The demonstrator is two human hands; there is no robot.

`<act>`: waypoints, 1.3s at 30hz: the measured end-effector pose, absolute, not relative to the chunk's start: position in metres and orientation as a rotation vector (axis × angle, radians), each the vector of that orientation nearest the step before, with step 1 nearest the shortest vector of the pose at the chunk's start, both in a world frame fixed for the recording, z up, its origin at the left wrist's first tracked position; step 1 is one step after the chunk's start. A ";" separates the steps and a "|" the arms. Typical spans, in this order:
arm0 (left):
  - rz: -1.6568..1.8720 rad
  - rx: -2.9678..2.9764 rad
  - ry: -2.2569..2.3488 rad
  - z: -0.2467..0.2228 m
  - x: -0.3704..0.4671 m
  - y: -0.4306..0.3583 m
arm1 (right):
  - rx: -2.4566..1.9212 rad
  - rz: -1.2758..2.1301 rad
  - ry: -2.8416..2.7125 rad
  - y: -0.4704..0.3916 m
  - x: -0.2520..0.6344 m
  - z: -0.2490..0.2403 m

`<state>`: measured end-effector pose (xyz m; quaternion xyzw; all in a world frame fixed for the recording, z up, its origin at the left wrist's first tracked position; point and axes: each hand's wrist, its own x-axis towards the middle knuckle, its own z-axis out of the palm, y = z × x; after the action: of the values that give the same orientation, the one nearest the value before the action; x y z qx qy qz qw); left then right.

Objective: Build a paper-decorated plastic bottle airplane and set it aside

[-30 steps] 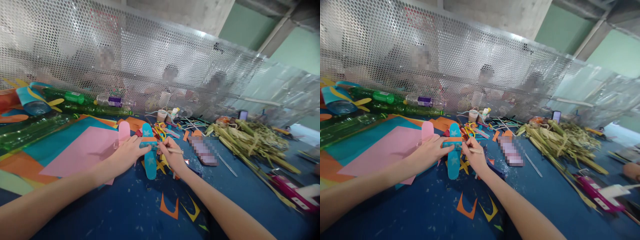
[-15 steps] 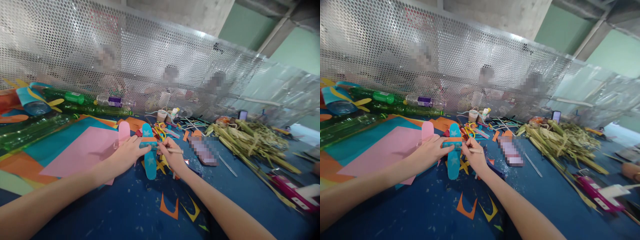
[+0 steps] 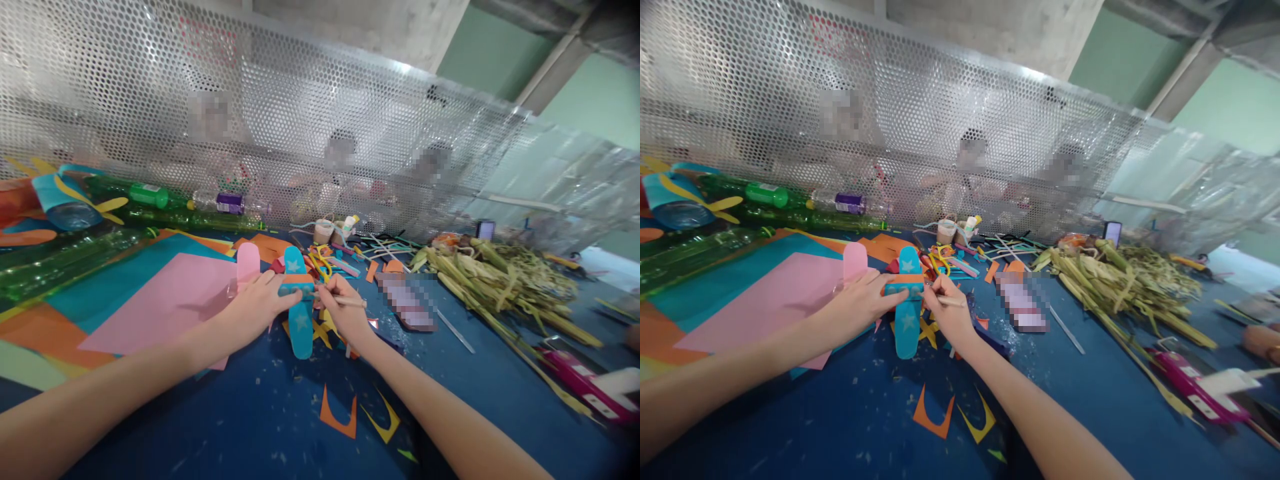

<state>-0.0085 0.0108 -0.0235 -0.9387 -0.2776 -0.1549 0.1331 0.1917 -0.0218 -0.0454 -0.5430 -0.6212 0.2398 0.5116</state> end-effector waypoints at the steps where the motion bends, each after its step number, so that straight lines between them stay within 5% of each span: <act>1: -0.449 -2.721 -0.799 -0.023 -0.009 0.011 | -1.313 0.576 -1.487 -0.022 0.192 -0.045; 39: -0.531 -2.741 -0.770 -0.029 -0.009 0.013 | -1.251 0.567 -1.413 -0.023 0.194 -0.039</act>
<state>-0.0089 0.0128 -0.0286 -0.9393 -0.2637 -0.1819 0.1224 0.1939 -0.0230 -0.0387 -0.5292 -0.5976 0.2397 0.5526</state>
